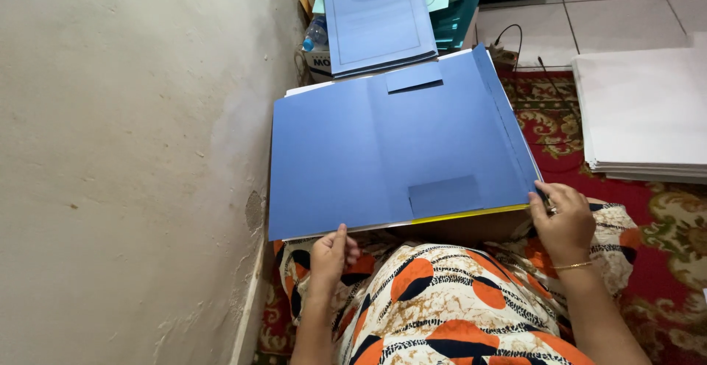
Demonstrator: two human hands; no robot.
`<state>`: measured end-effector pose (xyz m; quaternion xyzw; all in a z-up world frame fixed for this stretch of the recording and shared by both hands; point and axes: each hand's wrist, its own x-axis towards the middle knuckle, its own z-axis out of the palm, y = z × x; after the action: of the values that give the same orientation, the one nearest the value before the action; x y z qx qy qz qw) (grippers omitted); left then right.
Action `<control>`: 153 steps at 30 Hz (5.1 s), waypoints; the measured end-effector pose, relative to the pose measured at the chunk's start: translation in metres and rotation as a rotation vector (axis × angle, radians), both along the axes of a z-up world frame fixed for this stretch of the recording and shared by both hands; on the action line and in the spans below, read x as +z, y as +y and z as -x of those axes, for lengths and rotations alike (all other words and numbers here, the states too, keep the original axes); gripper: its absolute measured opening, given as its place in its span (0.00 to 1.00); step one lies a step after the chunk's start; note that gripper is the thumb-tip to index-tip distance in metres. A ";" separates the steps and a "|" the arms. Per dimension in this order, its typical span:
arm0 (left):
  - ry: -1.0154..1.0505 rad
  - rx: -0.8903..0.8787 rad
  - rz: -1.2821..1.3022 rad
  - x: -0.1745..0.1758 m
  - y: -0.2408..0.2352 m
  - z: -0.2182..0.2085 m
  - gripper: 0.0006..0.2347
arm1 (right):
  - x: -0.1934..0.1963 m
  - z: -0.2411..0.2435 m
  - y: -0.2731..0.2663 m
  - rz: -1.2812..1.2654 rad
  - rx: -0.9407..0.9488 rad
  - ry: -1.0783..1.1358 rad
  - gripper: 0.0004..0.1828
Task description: Assembling document sets by placing blue folders onto white folders and smoothing them out by hand.
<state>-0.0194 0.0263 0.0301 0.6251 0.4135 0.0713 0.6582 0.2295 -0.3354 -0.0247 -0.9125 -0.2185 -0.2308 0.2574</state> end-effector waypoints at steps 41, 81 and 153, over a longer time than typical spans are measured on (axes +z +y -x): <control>0.172 -0.639 -1.102 0.022 0.013 -0.225 0.44 | 0.007 -0.270 0.231 0.510 0.100 0.391 0.50; 0.226 -0.570 -1.100 0.027 0.010 -0.225 0.45 | 0.029 -0.109 0.133 0.553 0.116 0.145 0.39; 0.270 -0.535 -1.168 -0.001 0.010 -0.231 0.37 | 0.029 0.010 0.113 0.706 0.432 0.247 0.58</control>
<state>0.2113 0.0367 0.0290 0.9643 0.2161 0.0386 0.1479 0.2192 -0.2220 0.0040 -0.8987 -0.4376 0.0284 -0.0042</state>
